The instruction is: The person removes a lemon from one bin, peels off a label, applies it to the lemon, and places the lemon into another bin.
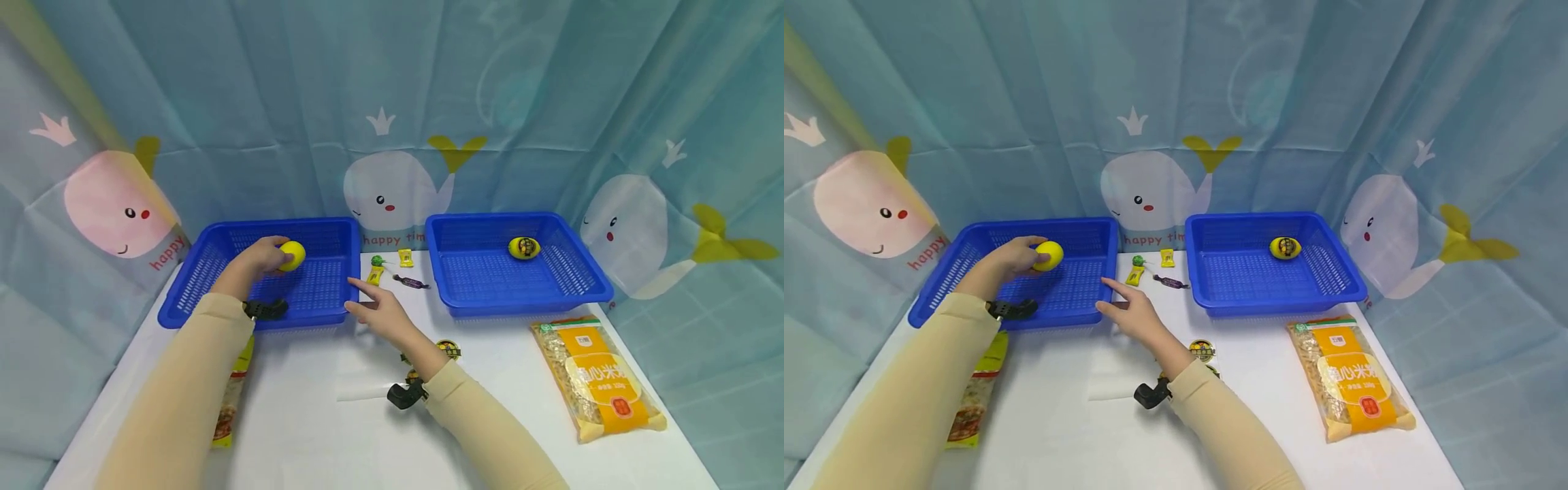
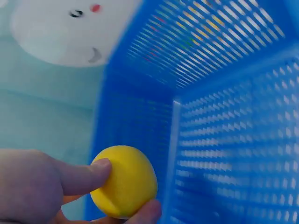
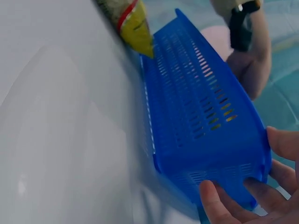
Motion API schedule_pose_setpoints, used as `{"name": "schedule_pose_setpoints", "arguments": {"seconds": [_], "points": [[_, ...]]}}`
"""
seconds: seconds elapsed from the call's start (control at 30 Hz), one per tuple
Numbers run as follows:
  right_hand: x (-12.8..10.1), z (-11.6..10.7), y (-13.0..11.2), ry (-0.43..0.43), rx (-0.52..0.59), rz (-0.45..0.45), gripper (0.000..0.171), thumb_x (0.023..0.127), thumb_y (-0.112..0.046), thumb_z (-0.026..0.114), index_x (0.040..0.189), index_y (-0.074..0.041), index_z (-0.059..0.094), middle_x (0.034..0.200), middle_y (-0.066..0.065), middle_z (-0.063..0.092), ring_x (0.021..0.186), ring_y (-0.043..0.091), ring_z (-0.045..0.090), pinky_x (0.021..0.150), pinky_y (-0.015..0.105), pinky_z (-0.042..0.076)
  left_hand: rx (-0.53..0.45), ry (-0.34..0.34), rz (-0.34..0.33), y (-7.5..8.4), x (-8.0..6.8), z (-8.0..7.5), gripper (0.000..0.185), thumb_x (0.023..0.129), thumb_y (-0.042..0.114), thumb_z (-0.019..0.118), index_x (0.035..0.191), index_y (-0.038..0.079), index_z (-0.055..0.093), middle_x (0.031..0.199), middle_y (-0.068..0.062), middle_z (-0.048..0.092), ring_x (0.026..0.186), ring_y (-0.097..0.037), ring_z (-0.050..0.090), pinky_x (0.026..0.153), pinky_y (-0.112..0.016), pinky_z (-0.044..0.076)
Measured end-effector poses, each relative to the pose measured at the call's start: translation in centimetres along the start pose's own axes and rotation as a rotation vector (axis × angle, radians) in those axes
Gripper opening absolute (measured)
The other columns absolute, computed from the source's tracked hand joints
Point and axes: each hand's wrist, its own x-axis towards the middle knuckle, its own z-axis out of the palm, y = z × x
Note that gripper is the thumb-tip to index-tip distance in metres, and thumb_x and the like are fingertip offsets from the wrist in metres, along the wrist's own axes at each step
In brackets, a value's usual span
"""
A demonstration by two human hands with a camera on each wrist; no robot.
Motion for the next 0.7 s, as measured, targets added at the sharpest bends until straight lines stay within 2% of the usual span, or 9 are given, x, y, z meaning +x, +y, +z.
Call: {"name": "schedule_pose_setpoints", "arguments": {"seconds": [0.2, 0.33, 0.47, 0.57, 0.7], "points": [[-0.2, -0.2, -0.2, -0.005, -0.015, -0.014, 0.053, 0.098, -0.034, 0.068, 0.148, -0.032, 0.052, 0.153, -0.002, 0.05, 0.113, 0.017, 0.069, 0.087, 0.033, 0.06, -0.043, 0.035, 0.115, 0.9, -3.0, 0.0, 0.064, 0.109, 0.013, 0.044, 0.163, 0.008, 0.011, 0.159, -0.031, 0.022, 0.132, -0.043, 0.045, 0.113, -0.051, 0.043], [-0.3, -0.5, 0.0, -0.01, -0.018, -0.028, 0.052, 0.098, -0.034, 0.068, 0.148, -0.027, 0.053, 0.149, 0.0, 0.055, 0.111, 0.017, 0.07, 0.088, 0.034, 0.06, -0.029, 0.045, 0.174, 1.0, -4.8, 0.7, 0.061, 0.109, 0.017, 0.045, 0.163, 0.014, 0.017, 0.155, -0.03, 0.029, 0.13, -0.043, 0.048, 0.113, -0.053, 0.041], [-0.5, -0.9, 0.1, 0.005, -0.055, -0.06, 0.052, 0.098, -0.037, 0.066, 0.147, -0.021, 0.055, 0.147, 0.002, 0.056, 0.112, 0.02, 0.07, 0.089, 0.035, 0.059, -0.024, 0.054, 0.22, 1.0, -6.6, 2.0, 0.057, 0.109, 0.022, 0.046, 0.162, 0.022, 0.025, 0.148, -0.026, 0.04, 0.125, -0.041, 0.052, 0.114, -0.054, 0.04], [-0.8, -1.3, -0.3, 0.058, -0.087, -0.084, 0.053, 0.098, -0.04, 0.067, 0.145, -0.019, 0.057, 0.147, 0.003, 0.057, 0.116, 0.024, 0.068, 0.091, 0.037, 0.059, -0.042, 0.051, 0.256, 1.0, -7.7, 3.3, 0.053, 0.108, 0.024, 0.046, 0.159, 0.025, 0.032, 0.145, -0.022, 0.043, 0.124, -0.04, 0.053, 0.114, -0.054, 0.04], [-1.5, -1.9, -1.3, 0.122, -0.076, -0.114, 0.052, 0.097, -0.041, 0.067, 0.143, -0.017, 0.058, 0.146, 0.002, 0.057, 0.122, 0.027, 0.065, 0.092, 0.037, 0.059, -0.096, 0.03, 0.304, 1.3, -9.1, 5.4, 0.049, 0.108, 0.028, 0.046, 0.156, 0.028, 0.039, 0.147, -0.017, 0.044, 0.126, -0.038, 0.053, 0.114, -0.053, 0.041]]}}
